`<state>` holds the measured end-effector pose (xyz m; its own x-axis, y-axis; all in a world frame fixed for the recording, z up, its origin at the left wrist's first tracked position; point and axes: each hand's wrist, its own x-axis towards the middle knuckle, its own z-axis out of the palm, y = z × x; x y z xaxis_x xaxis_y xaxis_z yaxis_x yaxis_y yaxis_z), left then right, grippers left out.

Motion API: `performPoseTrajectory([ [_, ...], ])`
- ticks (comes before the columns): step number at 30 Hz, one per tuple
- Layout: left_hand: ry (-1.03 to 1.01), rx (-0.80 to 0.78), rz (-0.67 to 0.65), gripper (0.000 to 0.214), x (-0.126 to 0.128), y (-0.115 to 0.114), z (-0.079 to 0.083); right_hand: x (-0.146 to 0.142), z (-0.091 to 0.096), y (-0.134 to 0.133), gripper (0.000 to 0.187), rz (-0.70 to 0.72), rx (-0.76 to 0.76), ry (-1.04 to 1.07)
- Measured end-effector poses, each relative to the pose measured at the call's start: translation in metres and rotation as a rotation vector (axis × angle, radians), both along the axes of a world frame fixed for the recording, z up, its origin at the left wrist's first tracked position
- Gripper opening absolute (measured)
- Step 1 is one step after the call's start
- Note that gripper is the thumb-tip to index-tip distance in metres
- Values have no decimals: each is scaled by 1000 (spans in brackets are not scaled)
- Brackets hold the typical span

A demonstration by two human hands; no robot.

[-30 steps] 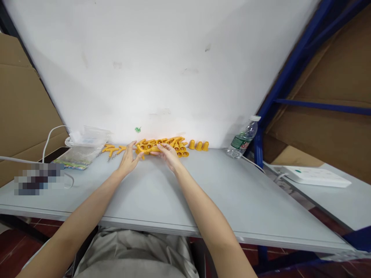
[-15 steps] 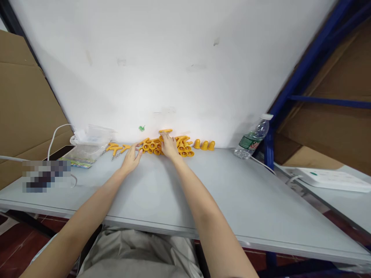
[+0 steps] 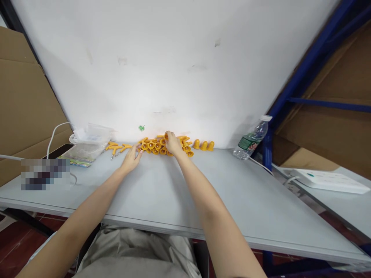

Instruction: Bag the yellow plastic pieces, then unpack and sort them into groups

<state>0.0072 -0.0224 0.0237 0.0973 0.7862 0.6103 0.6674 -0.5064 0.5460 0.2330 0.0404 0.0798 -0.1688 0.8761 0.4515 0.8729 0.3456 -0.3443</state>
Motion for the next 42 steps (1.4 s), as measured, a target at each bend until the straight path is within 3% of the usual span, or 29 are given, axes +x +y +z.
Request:
performPoseTrajectory([
  [7, 4, -27, -19, 38, -1, 1, -2, -4, 11, -10, 42, -7, -230, -121],
  [12, 17, -9, -16, 35, -1, 2, -3, -1, 12, -8, 51, 36, -326, -93],
  [15, 45, -23, 20, 32, 1, 0, 0, 8, 8, -6, 54, 86, -222, -20],
  [18, 106, -56, 123, 28, 1, -3, 6, 27, 3, -1, 48, 67, -3, 85],
  [21, 163, -105, 315, 25, -3, -5, 13, 58, -1, 2, 42, -47, 178, 164],
  [25, 203, -210, 555, 33, -17, -3, 15, 107, -12, 2, 36, -299, 266, 237],
  [31, 273, -420, 625, 41, -32, 5, 1, 153, -38, 0, 33, -573, 157, 312],
  [38, 327, -419, 663, 37, -37, 8, 1, 157, -62, 0, 34, -631, 52, 362],
  [42, 304, -401, 664, 36, -39, 8, 3, 148, -66, 3, 32, -539, 122, 262],
])
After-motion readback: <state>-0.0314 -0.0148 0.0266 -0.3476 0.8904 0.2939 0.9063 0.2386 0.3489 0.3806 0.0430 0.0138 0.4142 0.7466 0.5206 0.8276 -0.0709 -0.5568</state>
